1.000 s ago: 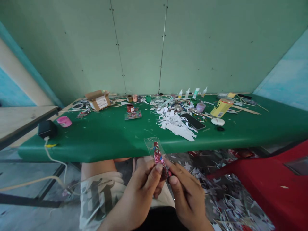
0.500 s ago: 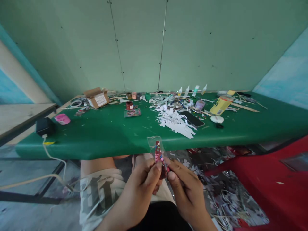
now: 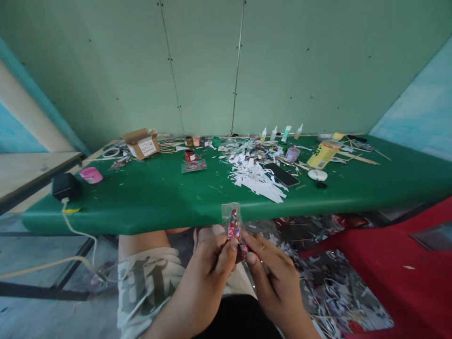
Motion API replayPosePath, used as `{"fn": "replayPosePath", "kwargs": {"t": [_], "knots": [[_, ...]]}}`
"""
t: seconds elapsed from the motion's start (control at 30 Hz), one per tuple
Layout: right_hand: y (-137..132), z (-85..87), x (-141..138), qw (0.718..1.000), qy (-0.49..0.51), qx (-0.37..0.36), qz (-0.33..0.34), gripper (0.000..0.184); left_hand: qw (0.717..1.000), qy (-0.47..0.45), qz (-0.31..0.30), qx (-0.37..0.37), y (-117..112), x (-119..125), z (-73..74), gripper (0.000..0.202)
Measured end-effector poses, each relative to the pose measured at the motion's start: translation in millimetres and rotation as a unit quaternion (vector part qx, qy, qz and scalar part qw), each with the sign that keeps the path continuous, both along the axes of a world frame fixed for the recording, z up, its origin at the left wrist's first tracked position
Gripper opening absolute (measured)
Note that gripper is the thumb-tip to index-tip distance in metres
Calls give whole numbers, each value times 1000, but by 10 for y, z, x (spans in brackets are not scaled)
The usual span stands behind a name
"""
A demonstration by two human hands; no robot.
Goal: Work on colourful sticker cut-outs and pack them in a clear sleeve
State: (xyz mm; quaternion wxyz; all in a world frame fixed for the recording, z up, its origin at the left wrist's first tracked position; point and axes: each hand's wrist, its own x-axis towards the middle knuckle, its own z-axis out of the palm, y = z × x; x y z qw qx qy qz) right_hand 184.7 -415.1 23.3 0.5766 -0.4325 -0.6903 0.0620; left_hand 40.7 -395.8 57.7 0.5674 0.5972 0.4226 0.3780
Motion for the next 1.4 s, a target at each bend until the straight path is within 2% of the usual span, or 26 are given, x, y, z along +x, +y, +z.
{"fn": "replayPosePath", "kwargs": {"t": [0.2, 0.37, 0.43, 0.57, 0.63, 0.77, 0.83, 0.9, 1.0, 1.1, 1.17, 1.27, 1.4], "knots": [[27, -15, -56, 999, 37, 15, 2, 33, 996, -71, -32, -54, 15, 64, 51, 33], [50, -31, -51, 999, 45, -12, 0, 31, 983, -127, -62, -114, 33, 98, 58, 33], [57, -25, -50, 999, 46, -21, 2, 31, 983, -124, -61, -125, 40, 99, 53, 35], [76, -37, -70, 998, 61, -26, -5, 30, 983, -97, -17, -154, 49, 102, 46, 34], [106, -80, -76, 997, 74, -29, -19, 30, 981, -91, -24, -171, 41, 109, 37, 34], [223, -199, -7, 982, 142, -88, -87, 32, 974, -88, -65, -199, 9, 126, -14, 29], [270, -219, 63, 967, 191, -132, -108, 36, 972, -96, -57, -207, 3, 136, -49, 28], [275, -182, 126, 955, 226, -164, -101, 38, 974, -93, -30, -206, 11, 147, -78, 29], [207, -51, 147, 950, 246, -191, -28, 34, 983, -63, 10, -173, 30, 159, -99, 31], [132, 60, 69, 932, 274, -214, 104, 30, 995, -15, 1, -95, 33, 155, -84, 33], [109, 78, -9, 913, 307, -222, 151, 30, 999, 24, -7, -28, 30, 145, -65, 34], [93, 45, -110, 913, 321, -214, 134, 28, 996, 67, 22, 60, 42, 131, -61, 33], [38, -19, -168, 956, 228, -167, 81, 23, 982, 106, 90, 129, 89, 121, -92, 41]]}}
